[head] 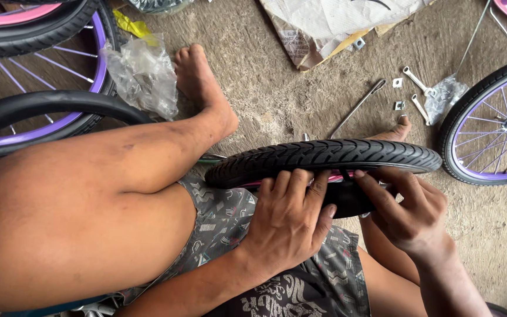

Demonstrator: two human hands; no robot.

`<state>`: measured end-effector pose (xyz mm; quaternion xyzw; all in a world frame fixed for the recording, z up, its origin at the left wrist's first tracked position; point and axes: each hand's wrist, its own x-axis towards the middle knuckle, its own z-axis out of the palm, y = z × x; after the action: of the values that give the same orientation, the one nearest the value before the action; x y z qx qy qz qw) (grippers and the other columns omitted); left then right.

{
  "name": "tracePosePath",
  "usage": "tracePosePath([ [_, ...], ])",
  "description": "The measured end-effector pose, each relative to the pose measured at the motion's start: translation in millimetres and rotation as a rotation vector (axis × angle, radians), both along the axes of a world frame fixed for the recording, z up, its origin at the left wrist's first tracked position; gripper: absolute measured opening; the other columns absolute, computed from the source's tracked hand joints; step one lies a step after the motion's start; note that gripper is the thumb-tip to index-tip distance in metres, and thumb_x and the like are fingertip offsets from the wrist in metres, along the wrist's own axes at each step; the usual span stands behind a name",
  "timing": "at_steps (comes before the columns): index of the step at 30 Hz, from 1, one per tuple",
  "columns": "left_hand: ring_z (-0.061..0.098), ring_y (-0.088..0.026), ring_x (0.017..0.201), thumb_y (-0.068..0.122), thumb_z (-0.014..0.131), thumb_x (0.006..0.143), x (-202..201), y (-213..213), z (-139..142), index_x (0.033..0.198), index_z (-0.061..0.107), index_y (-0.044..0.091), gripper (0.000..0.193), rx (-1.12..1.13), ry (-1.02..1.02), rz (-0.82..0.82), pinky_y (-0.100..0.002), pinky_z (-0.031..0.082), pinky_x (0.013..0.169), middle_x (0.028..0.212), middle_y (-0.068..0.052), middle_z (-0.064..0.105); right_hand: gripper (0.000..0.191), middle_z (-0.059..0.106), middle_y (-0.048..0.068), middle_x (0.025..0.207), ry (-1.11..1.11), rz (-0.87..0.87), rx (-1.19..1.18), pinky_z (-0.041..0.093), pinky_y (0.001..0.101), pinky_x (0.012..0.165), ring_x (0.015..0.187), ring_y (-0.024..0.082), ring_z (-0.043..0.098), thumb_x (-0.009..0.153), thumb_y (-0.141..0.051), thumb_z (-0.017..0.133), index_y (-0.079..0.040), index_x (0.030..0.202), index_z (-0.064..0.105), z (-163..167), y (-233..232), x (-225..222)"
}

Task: The person installs a black inner tube into a pink bicycle wheel rim. They carefully tuck the tube inside the tire and then press the tire bead onto the rim by hand, working around the circumference to secure it.

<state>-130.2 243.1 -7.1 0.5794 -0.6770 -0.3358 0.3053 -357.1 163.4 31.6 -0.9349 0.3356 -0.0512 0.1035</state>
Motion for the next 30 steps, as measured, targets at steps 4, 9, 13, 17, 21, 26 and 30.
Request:
tracePosePath([
  [4,0.052,-0.025,0.092,0.033,0.067,0.092,0,1,2,0.13,0.066,-0.004,0.053,-0.007,-0.023,-0.017,-0.041,0.042,0.077,0.104,-0.013,0.055,0.041,0.07,0.015,0.107,0.061,0.111,0.06,0.056,0.0354,0.058,0.073,0.021,0.068,0.069,-0.011,0.079,-0.004,0.109,0.07,13,-6,-1],
  [9,0.052,-0.025,0.089,0.033,0.068,0.09,2,-2,5,0.125,0.067,-0.002,0.05,-0.01,-0.007,-0.021,-0.042,0.043,0.074,0.1,-0.013,0.055,0.036,0.073,0.017,0.105,-0.009,0.216,0.021,0.053,0.0342,0.053,0.067,0.019,0.068,0.073,-0.005,0.08,-0.003,0.107,0.071,9,-10,-3],
  [13,0.052,-0.025,0.082,0.037,0.066,0.092,4,-5,5,0.118,0.069,-0.004,0.049,-0.017,0.017,-0.005,-0.041,0.043,0.069,0.094,-0.013,0.053,0.037,0.071,0.014,0.106,-0.136,0.122,0.062,0.057,0.0342,0.064,0.08,0.024,0.072,0.077,-0.001,0.076,-0.003,0.113,0.07,0,-9,-3],
  [17,0.052,-0.024,0.079,0.04,0.065,0.096,5,-2,5,0.114,0.069,-0.004,0.047,-0.018,0.046,-0.008,-0.04,0.044,0.066,0.091,-0.013,0.053,0.038,0.07,0.013,0.103,-0.121,-0.039,0.087,0.054,0.0327,0.061,0.079,0.021,0.069,0.077,0.004,0.076,-0.004,0.114,0.074,8,3,2],
  [21,0.053,-0.024,0.077,0.04,0.066,0.097,6,4,9,0.112,0.069,-0.003,0.046,-0.001,0.06,-0.056,-0.039,0.045,0.062,0.088,-0.011,0.053,0.039,0.066,0.013,0.097,-0.024,-0.06,0.044,0.054,0.0345,0.062,0.075,0.021,0.068,0.074,0.005,0.077,-0.004,0.111,0.077,23,16,6],
  [26,0.055,-0.025,0.08,0.037,0.068,0.091,11,9,13,0.113,0.069,-0.002,0.044,-0.032,0.059,-0.034,-0.04,0.046,0.065,0.091,-0.012,0.053,0.04,0.056,0.01,0.095,-0.121,0.157,-0.039,0.053,0.0349,0.057,0.069,0.022,0.065,0.069,0.003,0.077,0.001,0.109,0.076,17,15,7],
  [30,0.055,-0.025,0.082,0.034,0.069,0.088,14,12,16,0.117,0.07,-0.001,0.046,-0.042,0.074,-0.044,-0.039,0.048,0.068,0.094,-0.011,0.054,0.037,0.052,0.01,0.099,-0.162,0.256,-0.045,0.059,0.0378,0.062,0.069,0.019,0.065,0.069,0.002,0.079,0.003,0.106,0.073,13,16,5],
])
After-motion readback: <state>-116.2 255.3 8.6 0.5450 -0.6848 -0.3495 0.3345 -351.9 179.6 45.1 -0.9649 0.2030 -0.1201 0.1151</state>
